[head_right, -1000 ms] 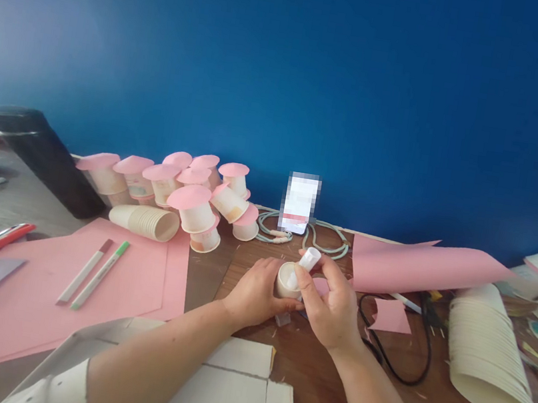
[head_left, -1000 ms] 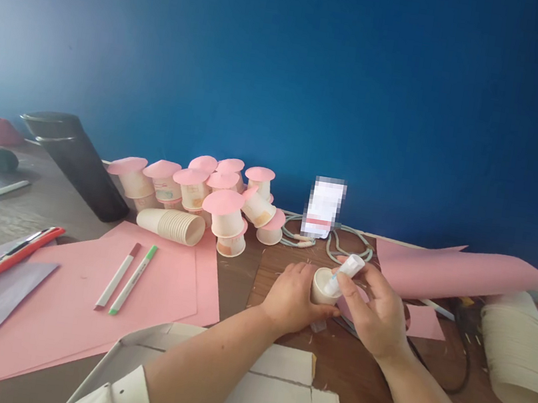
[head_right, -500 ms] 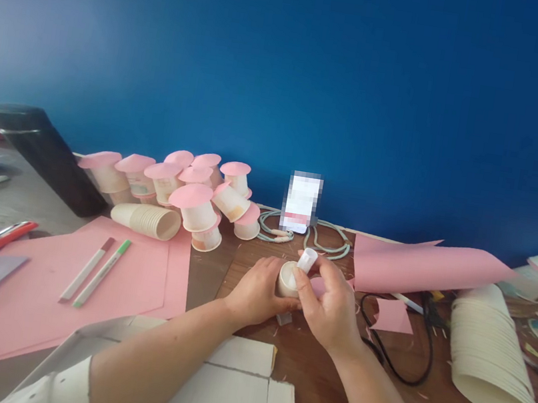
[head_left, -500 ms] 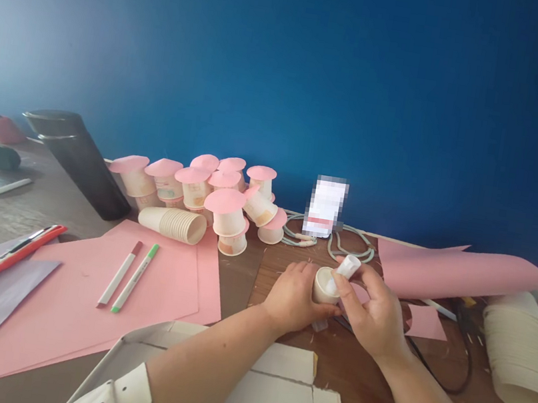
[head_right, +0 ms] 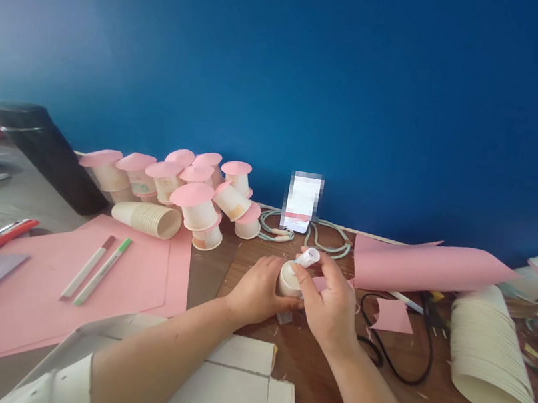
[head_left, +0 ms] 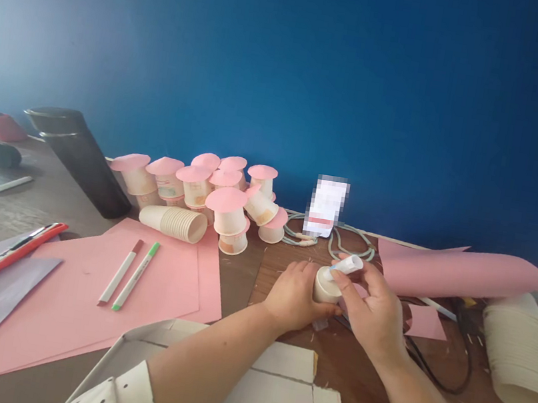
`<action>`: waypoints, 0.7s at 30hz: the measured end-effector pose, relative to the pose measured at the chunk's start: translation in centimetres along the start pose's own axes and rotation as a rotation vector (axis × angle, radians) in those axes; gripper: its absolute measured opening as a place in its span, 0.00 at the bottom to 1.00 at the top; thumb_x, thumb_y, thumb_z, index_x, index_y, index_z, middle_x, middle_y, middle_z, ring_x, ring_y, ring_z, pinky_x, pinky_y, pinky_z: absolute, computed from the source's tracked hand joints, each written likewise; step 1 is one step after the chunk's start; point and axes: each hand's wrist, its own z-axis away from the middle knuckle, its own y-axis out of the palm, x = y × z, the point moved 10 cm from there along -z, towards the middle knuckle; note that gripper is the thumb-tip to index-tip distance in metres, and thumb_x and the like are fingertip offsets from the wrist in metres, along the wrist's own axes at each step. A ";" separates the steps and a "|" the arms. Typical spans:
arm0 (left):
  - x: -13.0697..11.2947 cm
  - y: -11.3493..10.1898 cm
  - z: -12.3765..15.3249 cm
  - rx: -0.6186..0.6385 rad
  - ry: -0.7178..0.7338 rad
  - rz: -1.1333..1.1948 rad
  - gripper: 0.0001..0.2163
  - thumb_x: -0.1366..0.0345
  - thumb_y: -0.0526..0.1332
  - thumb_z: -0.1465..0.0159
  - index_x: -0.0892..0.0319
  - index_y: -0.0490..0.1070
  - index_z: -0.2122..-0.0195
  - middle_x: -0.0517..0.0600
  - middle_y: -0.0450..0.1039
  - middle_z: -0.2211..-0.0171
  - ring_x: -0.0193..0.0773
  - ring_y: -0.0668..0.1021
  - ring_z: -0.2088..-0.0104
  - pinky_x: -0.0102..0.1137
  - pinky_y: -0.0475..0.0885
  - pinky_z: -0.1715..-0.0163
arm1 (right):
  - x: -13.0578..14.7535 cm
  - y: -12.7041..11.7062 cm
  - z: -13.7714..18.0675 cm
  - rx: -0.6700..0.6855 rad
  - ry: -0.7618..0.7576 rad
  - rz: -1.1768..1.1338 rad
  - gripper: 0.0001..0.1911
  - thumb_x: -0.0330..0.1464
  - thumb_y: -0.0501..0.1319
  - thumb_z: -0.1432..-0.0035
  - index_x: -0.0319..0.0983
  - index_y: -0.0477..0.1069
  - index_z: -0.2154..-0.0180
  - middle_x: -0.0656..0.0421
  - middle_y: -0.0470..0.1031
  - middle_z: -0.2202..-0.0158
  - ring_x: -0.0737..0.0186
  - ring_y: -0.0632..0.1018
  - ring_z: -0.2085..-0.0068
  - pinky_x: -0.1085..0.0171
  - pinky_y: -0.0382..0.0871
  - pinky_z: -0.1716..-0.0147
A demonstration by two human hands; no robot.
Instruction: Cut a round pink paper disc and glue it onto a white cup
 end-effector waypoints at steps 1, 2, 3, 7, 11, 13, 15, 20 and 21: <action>0.0 0.0 0.0 -0.003 0.004 0.001 0.26 0.46 0.67 0.50 0.58 0.67 0.58 0.55 0.72 0.59 0.50 0.72 0.57 0.42 0.69 0.58 | 0.2 0.1 0.0 0.010 -0.010 0.006 0.17 0.43 0.61 0.41 0.45 0.72 0.52 0.57 0.79 0.55 0.53 0.78 0.54 0.55 0.69 0.50; 0.0 0.0 0.0 -0.003 0.008 0.004 0.26 0.47 0.67 0.50 0.58 0.67 0.57 0.54 0.72 0.59 0.50 0.72 0.57 0.43 0.69 0.57 | 0.4 0.2 0.1 0.021 -0.019 0.008 0.17 0.43 0.61 0.41 0.45 0.72 0.52 0.57 0.79 0.55 0.53 0.78 0.54 0.55 0.68 0.49; 0.0 0.0 0.0 -0.003 0.011 0.008 0.26 0.47 0.67 0.50 0.58 0.67 0.56 0.54 0.72 0.59 0.50 0.72 0.57 0.43 0.69 0.56 | 0.7 0.3 0.1 0.032 -0.029 0.008 0.16 0.42 0.61 0.41 0.45 0.72 0.52 0.57 0.79 0.54 0.53 0.78 0.53 0.55 0.68 0.49; 0.0 0.1 0.0 -0.001 0.018 0.015 0.26 0.48 0.66 0.49 0.58 0.67 0.55 0.55 0.72 0.58 0.50 0.73 0.56 0.44 0.69 0.56 | 1.3 0.6 0.1 0.072 -0.059 0.003 0.16 0.41 0.59 0.40 0.46 0.72 0.51 0.57 0.78 0.52 0.54 0.78 0.52 0.56 0.69 0.49; 0.0 0.0 0.0 -0.009 0.024 0.001 0.24 0.46 0.65 0.47 0.58 0.67 0.57 0.56 0.72 0.58 0.51 0.73 0.57 0.44 0.69 0.58 | 1.3 0.6 0.1 0.105 -0.063 0.022 0.18 0.42 0.58 0.39 0.45 0.71 0.49 0.57 0.78 0.52 0.54 0.78 0.54 0.56 0.69 0.51; 0.0 0.0 0.0 -0.010 0.017 -0.002 0.24 0.45 0.65 0.48 0.58 0.67 0.58 0.55 0.72 0.59 0.50 0.73 0.58 0.43 0.69 0.59 | 1.1 0.5 0.1 0.115 -0.062 0.033 0.18 0.42 0.58 0.39 0.45 0.71 0.49 0.56 0.78 0.53 0.52 0.77 0.53 0.56 0.68 0.51; 0.0 0.0 0.0 -0.007 0.009 -0.003 0.25 0.45 0.66 0.49 0.58 0.67 0.59 0.54 0.72 0.59 0.50 0.73 0.58 0.42 0.69 0.60 | 0.7 0.4 -0.1 0.110 -0.028 0.026 0.19 0.44 0.59 0.40 0.45 0.72 0.50 0.56 0.78 0.54 0.50 0.76 0.51 0.55 0.68 0.51; -0.1 -0.1 0.0 -0.005 -0.010 -0.009 0.27 0.46 0.69 0.53 0.58 0.67 0.58 0.55 0.72 0.60 0.51 0.72 0.58 0.43 0.69 0.59 | -1.1 0.1 -0.3 0.081 0.198 -0.244 0.20 0.46 0.58 0.40 0.45 0.71 0.50 0.57 0.79 0.59 0.52 0.78 0.56 0.58 0.71 0.55; -0.1 -0.1 0.0 -0.007 -0.015 -0.011 0.27 0.47 0.70 0.53 0.58 0.68 0.58 0.55 0.72 0.60 0.52 0.72 0.58 0.44 0.69 0.58 | -1.4 0.2 -0.3 0.072 0.248 -0.328 0.20 0.46 0.58 0.39 0.45 0.71 0.50 0.57 0.80 0.60 0.54 0.79 0.57 0.60 0.71 0.56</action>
